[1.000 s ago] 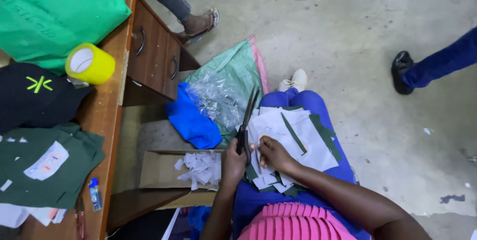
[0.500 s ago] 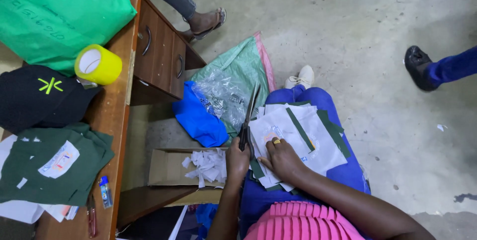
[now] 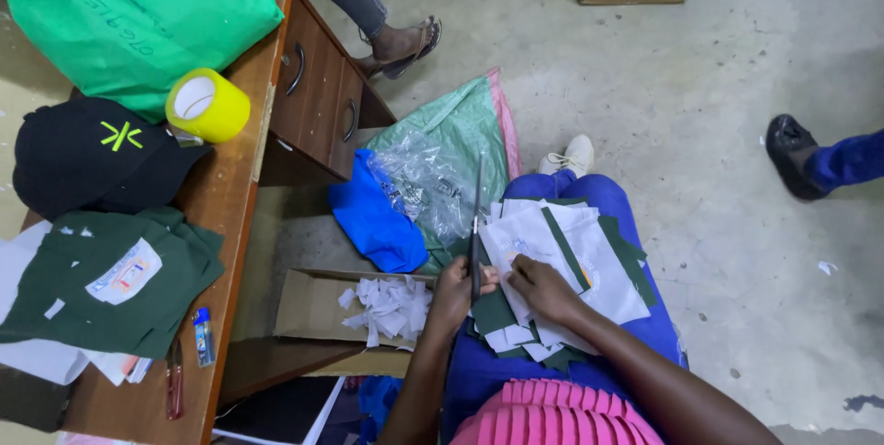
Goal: The person sits on the floor and uses scissors to cut green fabric pieces that are layered on top of white paper templates. They repeatedly pick up the fabric, cut along the template edges, and place the cut pieces onto a pile on the desk to the left.
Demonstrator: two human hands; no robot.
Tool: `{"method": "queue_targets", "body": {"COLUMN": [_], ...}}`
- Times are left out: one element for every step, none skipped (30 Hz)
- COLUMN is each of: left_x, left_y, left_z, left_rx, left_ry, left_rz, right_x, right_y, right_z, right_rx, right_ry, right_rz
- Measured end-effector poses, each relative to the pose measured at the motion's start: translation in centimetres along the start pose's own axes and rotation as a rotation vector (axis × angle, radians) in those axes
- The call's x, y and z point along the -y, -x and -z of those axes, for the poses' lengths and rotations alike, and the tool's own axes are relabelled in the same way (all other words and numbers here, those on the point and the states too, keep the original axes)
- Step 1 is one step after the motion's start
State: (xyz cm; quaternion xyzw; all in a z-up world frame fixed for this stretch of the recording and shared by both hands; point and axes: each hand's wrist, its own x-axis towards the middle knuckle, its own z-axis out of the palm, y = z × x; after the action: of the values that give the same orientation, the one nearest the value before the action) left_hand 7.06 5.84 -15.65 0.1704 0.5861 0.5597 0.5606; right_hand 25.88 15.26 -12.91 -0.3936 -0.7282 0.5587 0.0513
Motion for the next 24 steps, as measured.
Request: {"method": "queue_targets", "body": {"left_x": [-0.4,-0.8,-0.8,-0.5,-0.2,-0.4,-0.5,-0.9,-0.5,-0.1,0.3,0.2,0.1,0.1,-1.8,-3.5,-5.2,-6.0,-6.8,-7.5,-7.6,-7.5,-7.5,-7.3], "left_y": [0.1,0.2,-0.3,-0.6,-0.9,-0.8,-0.6,-0.7,-0.7,-0.9,-1.1,-0.6,-0.2,0.4,1.8,3.4,4.9,5.9,7.0,7.9,8.6,9.6,10.6,11.0], "left_z": [-0.6,-1.0,-1.2,-1.3,-1.3,-1.4,-1.4,-1.3,-1.1,-0.9,-0.7,-0.4,-0.1,0.4,0.7,0.7,0.8,0.5,0.2,-0.3,-0.2,0.0,0.2,0.9], "left_rx": [0.038,0.079,0.086,0.093,0.101,0.100,0.121,0.144,0.145,0.181,0.217,0.224,0.228,0.229,0.234,0.317,0.397,0.401,0.477,0.549,0.553,0.605,0.656,0.657], "left_ry": [0.013,0.022,0.019,-0.041,-0.101,-0.098,-0.071,-0.047,-0.047,0.050,0.147,0.144,0.160,0.172,0.167,0.056,-0.057,-0.059,-0.223,-0.386,-0.387,-0.347,-0.305,-0.309], "left_rz": [0.001,0.005,0.002,-0.008,-0.018,-0.020,-0.048,-0.081,-0.088,-0.118,-0.147,-0.151,-0.141,-0.128,-0.127,-0.020,0.089,0.095,0.239,0.376,0.376,0.472,0.567,0.570], "right_x": [1.5,3.0,3.9,4.7,5.6,3.6,1.7,-0.1,-0.5,-0.8,-1.1,-1.9,-2.7,-3.4,-3.9,-4.5,-5.1,-4.0,-2.9,-1.7,-2.8,-3.9,-5.0,-4.2], "right_y": [0.7,1.3,1.4,1.7,2.1,1.5,0.9,0.0,0.0,-0.2,-0.3,-0.4,-0.5,-0.6,-0.9,-1.1,-1.3,-0.9,-0.5,-0.2,-1.2,-2.0,-2.8,-2.6], "right_z": [0.3,0.5,1.0,1.3,1.7,0.8,0.0,-0.7,-0.9,-1.1,-1.3,-1.4,-1.6,-2.0,-2.4,-2.7,-2.9,-2.8,-2.6,-2.1,-2.2,-2.5,-2.8,-2.7], "right_rx": [0.020,0.038,0.030,0.047,0.064,0.066,0.054,0.037,0.034,-0.017,-0.069,-0.077,-0.159,-0.239,-0.244,-0.333,-0.423,-0.428,-0.456,-0.482,-0.487,-0.520,-0.553,-0.555], "right_ry": [0.025,0.046,0.046,0.093,0.139,0.143,0.157,0.171,0.174,0.127,0.080,0.079,-0.065,-0.213,-0.218,-0.380,-0.542,-0.546,-0.595,-0.641,-0.640,-0.583,-0.524,-0.528], "right_rz": [-0.007,-0.016,-0.014,-0.038,-0.061,-0.061,-0.066,-0.068,-0.063,-0.112,-0.160,-0.158,-0.196,-0.235,-0.233,-0.174,-0.112,-0.118,-0.178,-0.234,-0.234,-0.239,-0.244,-0.245]}}
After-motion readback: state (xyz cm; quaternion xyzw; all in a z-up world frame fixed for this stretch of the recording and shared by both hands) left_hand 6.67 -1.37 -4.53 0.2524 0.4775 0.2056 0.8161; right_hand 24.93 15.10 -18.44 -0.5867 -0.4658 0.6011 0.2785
